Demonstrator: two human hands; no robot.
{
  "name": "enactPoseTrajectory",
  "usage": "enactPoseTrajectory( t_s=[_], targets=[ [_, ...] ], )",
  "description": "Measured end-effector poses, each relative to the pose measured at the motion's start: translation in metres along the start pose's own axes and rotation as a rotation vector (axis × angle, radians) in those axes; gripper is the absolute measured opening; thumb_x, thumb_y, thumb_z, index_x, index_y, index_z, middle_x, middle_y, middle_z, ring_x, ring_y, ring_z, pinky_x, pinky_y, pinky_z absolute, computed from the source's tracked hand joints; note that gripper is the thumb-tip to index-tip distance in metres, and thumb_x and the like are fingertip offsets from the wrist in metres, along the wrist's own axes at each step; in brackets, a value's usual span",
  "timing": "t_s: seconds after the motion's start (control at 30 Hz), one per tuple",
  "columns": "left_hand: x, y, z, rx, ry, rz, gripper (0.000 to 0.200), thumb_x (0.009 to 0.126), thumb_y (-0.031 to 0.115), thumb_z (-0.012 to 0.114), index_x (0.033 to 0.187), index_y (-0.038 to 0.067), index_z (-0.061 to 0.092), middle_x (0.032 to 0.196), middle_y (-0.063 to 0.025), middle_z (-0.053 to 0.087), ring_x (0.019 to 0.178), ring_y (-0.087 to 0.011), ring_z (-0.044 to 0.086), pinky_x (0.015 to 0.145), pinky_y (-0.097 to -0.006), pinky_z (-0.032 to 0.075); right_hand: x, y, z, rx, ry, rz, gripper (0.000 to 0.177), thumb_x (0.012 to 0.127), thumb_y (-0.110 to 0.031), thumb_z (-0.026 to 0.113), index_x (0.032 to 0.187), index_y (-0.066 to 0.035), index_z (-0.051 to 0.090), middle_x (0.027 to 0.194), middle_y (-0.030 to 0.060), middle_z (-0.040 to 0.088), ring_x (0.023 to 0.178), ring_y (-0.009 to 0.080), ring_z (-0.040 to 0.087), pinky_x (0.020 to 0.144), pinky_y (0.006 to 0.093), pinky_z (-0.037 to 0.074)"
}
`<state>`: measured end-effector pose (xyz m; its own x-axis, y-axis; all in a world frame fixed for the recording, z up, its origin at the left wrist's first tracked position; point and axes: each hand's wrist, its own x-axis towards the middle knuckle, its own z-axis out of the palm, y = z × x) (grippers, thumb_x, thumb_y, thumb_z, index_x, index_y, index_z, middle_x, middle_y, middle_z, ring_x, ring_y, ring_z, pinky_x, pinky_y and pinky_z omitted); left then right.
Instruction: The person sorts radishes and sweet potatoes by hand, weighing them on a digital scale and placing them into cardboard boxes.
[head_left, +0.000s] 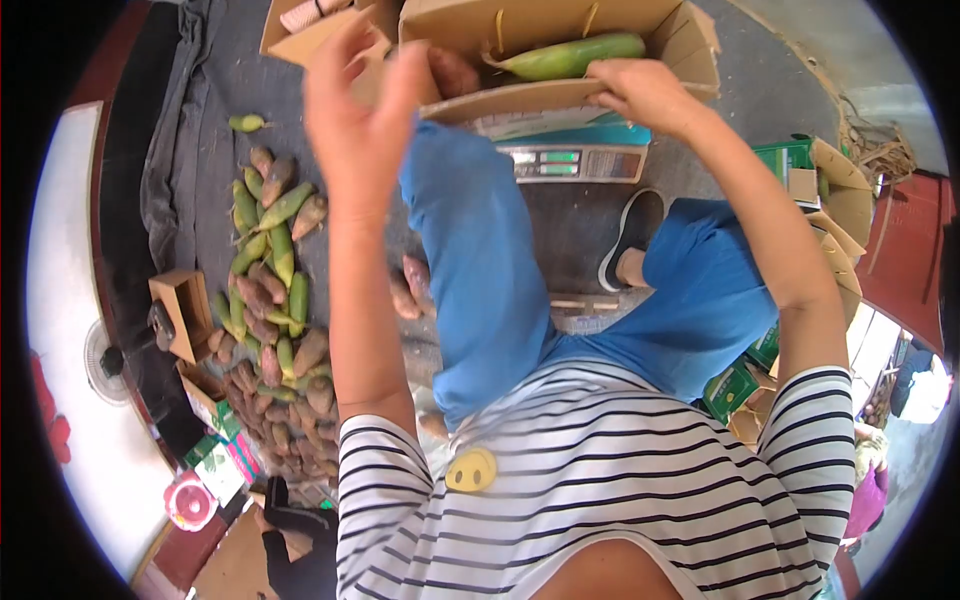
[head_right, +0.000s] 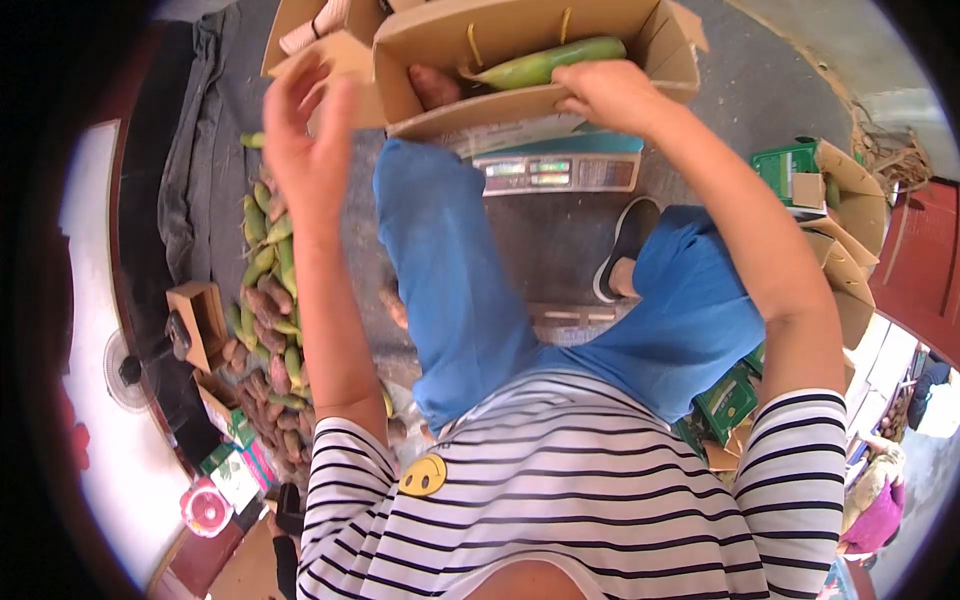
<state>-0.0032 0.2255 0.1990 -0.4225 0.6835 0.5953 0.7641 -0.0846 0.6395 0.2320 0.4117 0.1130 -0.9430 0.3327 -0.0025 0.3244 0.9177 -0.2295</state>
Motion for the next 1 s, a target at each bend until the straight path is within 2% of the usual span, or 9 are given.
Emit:
enactPoseTrajectory(
  t_s=[0.07, 0.17, 0.2, 0.23, 0.37, 0.57, 0.67, 0.77, 1.0],
  targets=[
    [-0.037, -0.041, -0.028, -0.184, 0.104, -0.228, 0.028, 0.086, 0.010, 0.064, 0.110, 0.000, 0.057, 0.102, -0.0083, 0.062, 0.092, -0.0140, 0.059, 0.082, -0.0264, 0.048, 0.002, 0.001, -0.001, 0.008, -0.017, 0.016, 0.026, 0.084, -0.028, 0.060, 0.092, -0.005, 0.052, 0.086, 0.0156, 0.063, 0.084, 0.0354, 0.060, 0.069, 0.0461, 0.048],
    [-0.124, -0.106, -0.073, 0.187, -0.104, -0.547, 0.026, 0.088, 0.015, 0.062, 0.108, 0.000, 0.059, 0.097, -0.0066, 0.063, 0.090, -0.0128, 0.059, 0.081, -0.0260, 0.047, -0.001, -0.003, 0.002, 0.035, 0.009, 0.009, 0.025, 0.085, -0.028, 0.060, 0.090, -0.004, 0.052, 0.085, 0.0152, 0.062, 0.083, 0.0351, 0.060, 0.070, 0.0458, 0.047],
    [-0.160, -0.128, -0.079, 0.322, -0.120, -0.518, 0.029, 0.086, 0.020, 0.064, 0.106, -0.001, 0.059, 0.089, -0.0062, 0.064, 0.084, -0.0147, 0.060, 0.078, -0.0279, 0.048, -0.001, -0.003, 0.002, 0.048, 0.013, 0.010, 0.025, 0.085, -0.028, 0.060, 0.089, -0.004, 0.052, 0.084, 0.0151, 0.062, 0.082, 0.0350, 0.060, 0.070, 0.0457, 0.047],
    [-0.199, -0.151, -0.089, 0.410, -0.234, -0.544, 0.028, 0.081, 0.019, 0.066, 0.099, 0.000, 0.059, 0.087, -0.0147, 0.062, 0.076, -0.0264, 0.060, 0.070, -0.0351, 0.048, -0.001, -0.002, 0.002, 0.058, 0.017, 0.013, 0.025, 0.085, -0.028, 0.059, 0.089, -0.004, 0.052, 0.084, 0.0150, 0.062, 0.082, 0.0349, 0.060, 0.070, 0.0456, 0.047],
    [-0.339, -0.206, -0.091, 0.355, -0.446, -0.973, 0.037, 0.075, 0.026, 0.070, 0.099, 0.000, 0.060, 0.087, -0.0182, 0.064, 0.083, -0.0310, 0.063, 0.076, -0.0367, 0.049, -0.001, -0.004, 0.001, 0.048, -0.003, 0.047, 0.024, 0.085, -0.026, 0.061, 0.093, -0.005, 0.053, 0.085, 0.0145, 0.062, 0.083, 0.0347, 0.059, 0.070, 0.0448, 0.046],
    [-0.460, -0.266, -0.055, 0.524, -0.641, -1.167, 0.069, 0.065, 0.038, 0.078, 0.112, -0.006, 0.054, 0.105, -0.0233, 0.062, 0.097, -0.0375, 0.061, 0.085, -0.0396, 0.048, 0.001, 0.000, 0.003, 0.063, -0.031, 0.052, 0.024, 0.085, -0.023, 0.061, 0.100, -0.006, 0.054, 0.089, 0.0148, 0.061, 0.085, 0.0353, 0.058, 0.071, 0.0426, 0.046],
    [-0.488, -0.263, -0.043, 0.373, -0.528, -1.302, 0.085, 0.059, 0.044, 0.083, 0.116, -0.010, 0.051, 0.108, -0.0236, 0.060, 0.098, -0.0328, 0.061, 0.079, -0.0380, 0.051, 0.002, -0.002, 0.001, 0.077, -0.040, 0.069, 0.023, 0.085, -0.022, 0.061, 0.100, -0.006, 0.054, 0.090, 0.0147, 0.061, 0.086, 0.0352, 0.058, 0.071, 0.0422, 0.045],
    [-0.445, -0.223, -0.041, 0.147, -0.526, -1.716, 0.092, 0.059, 0.047, 0.083, 0.119, -0.012, 0.046, 0.112, -0.0244, 0.056, 0.096, -0.0299, 0.059, 0.068, -0.0369, 0.053, 0.002, -0.004, -0.001, 0.074, -0.033, 0.067, 0.023, 0.085, -0.022, 0.061, 0.100, -0.006, 0.054, 0.092, 0.0147, 0.061, 0.087, 0.0352, 0.058, 0.071, 0.0417, 0.045],
    [-0.423, -0.184, -0.015, 0.210, -0.212, -1.800, 0.105, 0.057, 0.044, 0.085, 0.127, -0.011, 0.029, 0.119, -0.0245, 0.049, 0.093, -0.0331, 0.058, 0.060, -0.0392, 0.053, 0.005, -0.006, -0.002, 0.078, -0.020, 0.052, 0.027, 0.085, -0.026, 0.061, 0.102, -0.006, 0.056, 0.090, 0.0138, 0.063, 0.085, 0.0337, 0.059, 0.071, 0.0425, 0.046]
  ],
)
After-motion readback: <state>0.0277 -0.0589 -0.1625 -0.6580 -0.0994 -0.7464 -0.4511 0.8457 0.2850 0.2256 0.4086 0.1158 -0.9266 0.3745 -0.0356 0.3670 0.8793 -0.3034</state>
